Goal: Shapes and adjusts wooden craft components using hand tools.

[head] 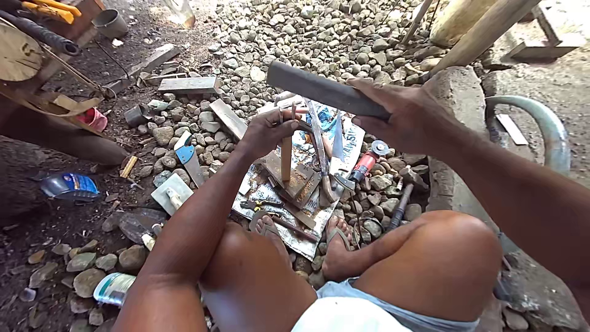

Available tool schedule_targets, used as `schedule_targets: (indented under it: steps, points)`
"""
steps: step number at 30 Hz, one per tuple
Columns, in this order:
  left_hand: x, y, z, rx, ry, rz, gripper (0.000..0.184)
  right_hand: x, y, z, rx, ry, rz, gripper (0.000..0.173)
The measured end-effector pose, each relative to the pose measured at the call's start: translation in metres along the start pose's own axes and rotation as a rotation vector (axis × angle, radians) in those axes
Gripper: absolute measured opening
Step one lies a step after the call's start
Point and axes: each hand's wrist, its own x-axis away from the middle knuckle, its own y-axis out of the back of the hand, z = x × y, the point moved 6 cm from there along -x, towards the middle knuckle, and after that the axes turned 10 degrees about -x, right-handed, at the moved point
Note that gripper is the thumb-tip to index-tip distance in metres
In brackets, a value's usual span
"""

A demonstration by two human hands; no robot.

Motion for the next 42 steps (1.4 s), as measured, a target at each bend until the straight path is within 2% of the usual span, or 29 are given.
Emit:
schedule_targets:
  steps: [2, 5, 11, 19, 24, 29, 34, 38, 42]
  points:
    - [-0.002, -0.001, 0.003, -0.041, 0.048, -0.092, 0.022, 0.005, -0.006, 0.015, -0.064, -0.073, 0.071, 0.065]
    - [-0.001, -0.007, 0.002, -0.092, 0.112, -0.165, 0.023, 0.012, -0.013, 0.03, -0.068, -0.083, 0.152, 0.065]
    - [0.007, -0.023, -0.01, -0.25, -0.04, -0.099, 0.029, 0.024, -0.011, 0.051, 0.087, -0.045, 0.124, 0.061]
    - [0.009, -0.024, -0.009, -0.295, 0.06, -0.146, 0.032, 0.031, -0.015, 0.055, 0.101, -0.101, 0.187, 0.06]
    - [0.009, -0.023, -0.007, -0.29, 0.031, -0.127, 0.034, 0.03, 0.002, 0.068, 0.034, -0.064, -0.004, 0.062]
    - [0.01, -0.023, -0.01, -0.305, 0.067, -0.123, 0.032, 0.024, -0.014, 0.054, 0.073, -0.135, 0.21, 0.06]
    - [0.011, -0.019, -0.002, -0.256, 0.032, -0.131, 0.033, 0.027, -0.006, 0.062, 0.038, -0.064, 0.022, 0.062]
    - [0.011, -0.019, -0.004, -0.241, 0.041, -0.125, 0.026, 0.024, -0.014, 0.056, 0.071, -0.139, 0.229, 0.061]
    - [0.012, -0.018, 0.0, -0.191, 0.007, -0.097, 0.032, 0.026, -0.004, 0.062, 0.022, -0.088, 0.023, 0.061]
